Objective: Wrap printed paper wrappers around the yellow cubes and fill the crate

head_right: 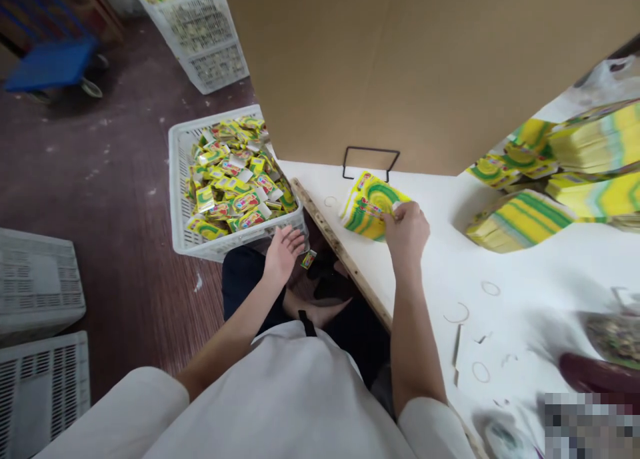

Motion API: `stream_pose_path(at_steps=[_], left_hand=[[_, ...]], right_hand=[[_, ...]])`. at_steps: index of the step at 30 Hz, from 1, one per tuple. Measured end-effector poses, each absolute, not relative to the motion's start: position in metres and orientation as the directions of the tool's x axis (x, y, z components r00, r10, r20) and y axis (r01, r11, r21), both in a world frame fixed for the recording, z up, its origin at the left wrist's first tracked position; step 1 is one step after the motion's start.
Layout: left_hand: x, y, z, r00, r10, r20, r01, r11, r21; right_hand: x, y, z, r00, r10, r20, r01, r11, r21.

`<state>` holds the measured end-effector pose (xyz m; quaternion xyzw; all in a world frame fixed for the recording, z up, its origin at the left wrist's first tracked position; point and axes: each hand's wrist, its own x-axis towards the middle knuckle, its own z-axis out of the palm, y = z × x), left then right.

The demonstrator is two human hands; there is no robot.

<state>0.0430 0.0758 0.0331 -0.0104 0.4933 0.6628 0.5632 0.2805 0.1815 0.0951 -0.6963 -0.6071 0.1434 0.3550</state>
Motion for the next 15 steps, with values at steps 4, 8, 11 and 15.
stream_pose_path(at_steps=[4,8,11,15], left_hand=[[0.063,0.076,0.045,-0.252,0.94,-0.231,-0.696,-0.01,0.718],[0.075,0.081,0.066,-0.197,0.973,-0.123,-0.697,-0.051,0.715],[0.08,0.083,0.077,-0.24,0.958,-0.156,-0.628,-0.031,0.778],[0.082,0.078,0.07,-0.474,0.871,-0.126,-0.438,-0.109,0.893]], right_hand=[[0.256,0.145,0.102,0.023,0.981,0.193,0.616,0.138,-0.776],[0.211,0.099,0.085,-0.34,0.934,0.107,0.424,0.254,-0.869],[0.188,0.075,0.071,-0.335,0.938,0.091,0.193,0.163,-0.968],[0.183,0.06,0.075,-0.207,0.959,0.192,0.261,0.243,-0.934]])
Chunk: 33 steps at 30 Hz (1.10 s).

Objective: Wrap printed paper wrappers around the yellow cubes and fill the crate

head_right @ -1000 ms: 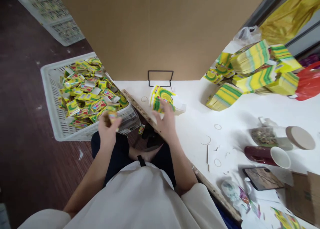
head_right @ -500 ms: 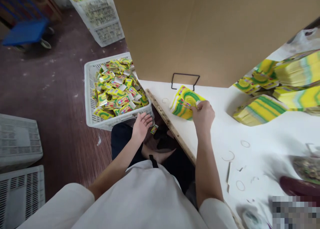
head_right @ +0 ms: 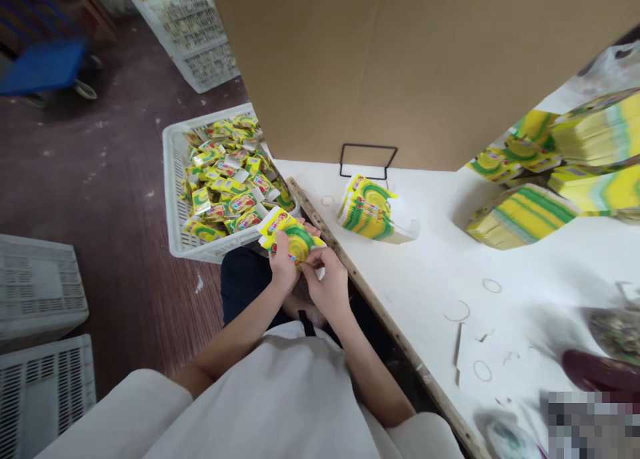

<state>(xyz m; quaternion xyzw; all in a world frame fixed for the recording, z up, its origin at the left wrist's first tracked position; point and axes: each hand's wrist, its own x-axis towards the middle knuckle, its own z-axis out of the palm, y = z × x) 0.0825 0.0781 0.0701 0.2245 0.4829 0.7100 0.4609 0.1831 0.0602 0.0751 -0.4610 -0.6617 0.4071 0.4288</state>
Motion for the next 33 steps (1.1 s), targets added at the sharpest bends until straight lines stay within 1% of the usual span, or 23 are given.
stream_pose_path(at_steps=[1,3,4,5,6,8,10,12,14,16,17,19,22,23,25,27,29,31,32,33], left_hand=[[0.083,0.076,0.066,-0.505,0.858,-0.091,-0.37,-0.12,0.921],[0.085,0.071,0.059,-0.492,0.87,0.003,-0.25,-0.145,0.957],[0.085,0.068,0.057,-0.457,0.888,0.045,-0.214,-0.159,0.964],[0.086,0.066,0.056,-0.418,0.905,0.076,-0.203,-0.174,0.964],[0.087,0.065,0.055,-0.384,0.919,0.092,-0.212,-0.185,0.959],[0.089,0.064,0.056,-0.341,0.936,0.088,-0.264,-0.185,0.946],[0.09,0.066,0.059,-0.341,0.94,0.019,-0.37,-0.152,0.916],[0.09,0.069,0.064,-0.362,0.929,-0.072,-0.487,-0.123,0.865],[0.09,0.072,0.069,-0.396,0.907,-0.143,-0.586,-0.13,0.8],[0.088,0.074,0.072,-0.435,0.882,-0.182,-0.628,-0.151,0.764],[0.087,0.075,0.072,-0.452,0.869,-0.203,-0.636,-0.154,0.756],[0.084,0.074,0.07,-0.464,0.861,-0.208,-0.612,-0.142,0.778],[0.081,0.072,0.063,-0.396,0.911,-0.114,-0.523,-0.122,0.843],[0.079,0.071,0.06,-0.372,0.924,-0.09,-0.492,-0.114,0.863],[0.076,0.071,0.056,-0.351,0.932,-0.088,-0.437,-0.08,0.896],[0.07,0.072,0.056,-0.346,0.932,-0.112,-0.394,-0.036,0.918],[0.06,0.073,0.061,-0.371,0.925,-0.085,-0.347,-0.053,0.936],[0.045,0.075,0.071,-0.402,0.916,0.016,-0.276,-0.137,0.951],[0.037,0.075,0.078,-0.393,0.915,0.085,-0.221,-0.184,0.958],[0.029,0.075,0.084,-0.345,0.927,0.15,-0.153,-0.213,0.965]], right_hand=[[0.185,0.059,0.079,-0.202,0.952,0.231,0.334,0.289,-0.897],[0.189,0.059,0.086,-0.212,0.935,0.285,0.46,0.352,-0.815],[0.191,0.06,0.089,-0.217,0.933,0.286,0.487,0.357,-0.797],[0.193,0.061,0.089,-0.216,0.939,0.268,0.481,0.341,-0.807],[0.194,0.063,0.089,-0.216,0.948,0.232,0.442,0.307,-0.843],[0.196,0.066,0.084,-0.227,0.964,0.136,0.288,0.2,-0.937],[0.195,0.067,0.079,-0.255,0.966,0.053,0.127,0.087,-0.988],[0.194,0.065,0.074,-0.315,0.949,0.007,0.031,0.018,-0.999],[0.193,0.062,0.073,-0.406,0.914,-0.019,-0.012,-0.027,-1.0],[0.191,0.061,0.072,-0.472,0.881,-0.039,-0.03,-0.06,-0.998],[0.191,0.062,0.071,-0.473,0.88,-0.048,-0.032,-0.072,-0.997],[0.191,0.066,0.069,-0.403,0.913,-0.06,-0.041,-0.083,-0.996],[0.195,0.075,0.067,-0.248,0.968,-0.042,-0.072,-0.062,-0.995],[0.197,0.077,0.068,-0.219,0.975,-0.031,-0.065,-0.046,-0.997],[0.203,0.08,0.071,-0.205,0.979,-0.01,0.002,-0.009,-1.0],[0.212,0.082,0.076,-0.197,0.98,0.015,0.119,0.039,-0.992],[0.223,0.085,0.082,-0.179,0.98,0.083,0.249,0.127,-0.96],[0.235,0.089,0.089,-0.211,0.96,0.186,0.385,0.257,-0.887],[0.24,0.091,0.093,-0.255,0.938,0.234,0.445,0.329,-0.833],[0.243,0.092,0.096,-0.313,0.911,0.269,0.489,0.398,-0.776]])
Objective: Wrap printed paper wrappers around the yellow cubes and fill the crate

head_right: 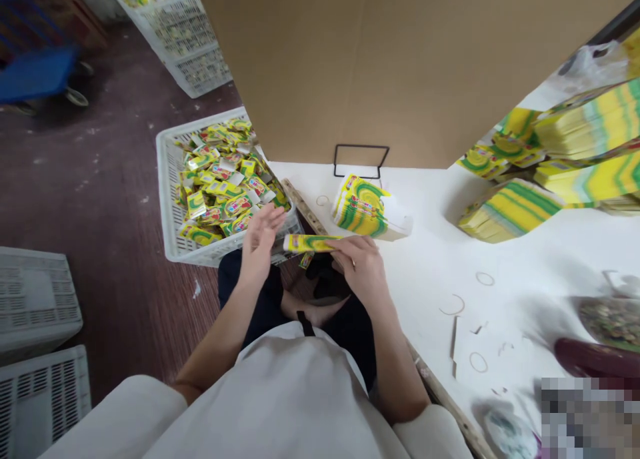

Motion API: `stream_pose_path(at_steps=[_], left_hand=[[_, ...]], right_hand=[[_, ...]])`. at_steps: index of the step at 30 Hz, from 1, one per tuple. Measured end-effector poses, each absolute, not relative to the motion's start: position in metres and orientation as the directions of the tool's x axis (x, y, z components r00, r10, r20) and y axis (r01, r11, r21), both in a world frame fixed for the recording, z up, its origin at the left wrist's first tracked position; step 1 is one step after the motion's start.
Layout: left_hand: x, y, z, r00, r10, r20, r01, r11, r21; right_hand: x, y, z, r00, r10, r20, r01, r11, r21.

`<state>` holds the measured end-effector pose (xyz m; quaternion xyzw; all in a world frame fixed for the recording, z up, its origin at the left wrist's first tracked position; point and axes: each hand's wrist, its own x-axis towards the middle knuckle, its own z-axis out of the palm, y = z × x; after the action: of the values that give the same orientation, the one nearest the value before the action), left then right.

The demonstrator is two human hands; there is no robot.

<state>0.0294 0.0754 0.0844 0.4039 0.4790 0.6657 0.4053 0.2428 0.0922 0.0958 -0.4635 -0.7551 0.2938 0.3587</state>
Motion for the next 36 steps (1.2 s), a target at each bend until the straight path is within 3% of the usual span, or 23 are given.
stream_pose_path(at_steps=[2,4,6,8,10,11,14,17,21,25,28,32,36], left_hand=[[0.02,0.075,0.096,-0.138,0.971,0.198,0.046,-0.193,0.98],[0.02,0.074,0.101,0.096,0.989,0.11,0.268,-0.132,0.954],[0.028,0.072,0.101,0.186,0.983,0.002,0.428,-0.083,0.9],[0.038,0.069,0.097,0.164,0.986,-0.018,0.506,-0.068,0.86],[0.047,0.066,0.092,0.131,0.991,0.027,0.536,-0.093,0.839],[0.05,0.064,0.09,0.148,0.987,0.056,0.538,-0.128,0.833],[0.058,0.06,0.086,0.255,0.954,0.159,0.52,-0.274,0.809],[0.062,0.057,0.084,0.297,0.933,0.204,0.532,-0.339,0.776],[0.06,0.056,0.082,0.261,0.953,0.157,0.57,-0.283,0.771],[0.06,0.058,0.075,0.227,0.972,0.066,0.546,-0.183,0.818],[0.06,0.06,0.071,0.145,0.977,0.156,0.557,-0.21,0.804],[0.053,0.062,0.073,0.045,0.978,0.202,0.674,-0.179,0.717],[0.037,0.065,0.079,0.116,0.978,0.171,0.664,-0.205,0.719]], right_hand=[[0.243,0.092,0.1,-0.441,0.844,0.306,0.509,0.516,-0.689],[0.238,0.088,0.102,-0.503,0.793,0.344,0.48,0.587,-0.651],[0.23,0.084,0.102,-0.404,0.813,0.419,0.482,0.579,-0.658],[0.224,0.081,0.098,-0.158,0.87,0.468,0.46,0.484,-0.744],[0.22,0.081,0.093,0.034,0.933,0.358,0.281,0.335,-0.899],[0.219,0.081,0.091,0.041,0.971,0.237,0.141,0.229,-0.963],[0.216,0.082,0.083,-0.236,0.964,-0.123,-0.188,-0.17,-0.967],[0.214,0.084,0.076,-0.419,0.883,-0.21,-0.24,-0.331,-0.913],[0.216,0.084,0.07,-0.383,0.914,-0.134,-0.175,-0.215,-0.961],[0.219,0.076,0.077,-0.4,0.913,0.084,0.071,0.123,-0.99],[0.22,0.071,0.082,-0.418,0.887,0.199,0.243,0.32,-0.916],[0.223,0.074,0.075,-0.281,0.92,0.272,0.317,0.356,-0.879],[0.23,0.082,0.07,-0.407,0.889,0.212,0.366,0.371,-0.854]])
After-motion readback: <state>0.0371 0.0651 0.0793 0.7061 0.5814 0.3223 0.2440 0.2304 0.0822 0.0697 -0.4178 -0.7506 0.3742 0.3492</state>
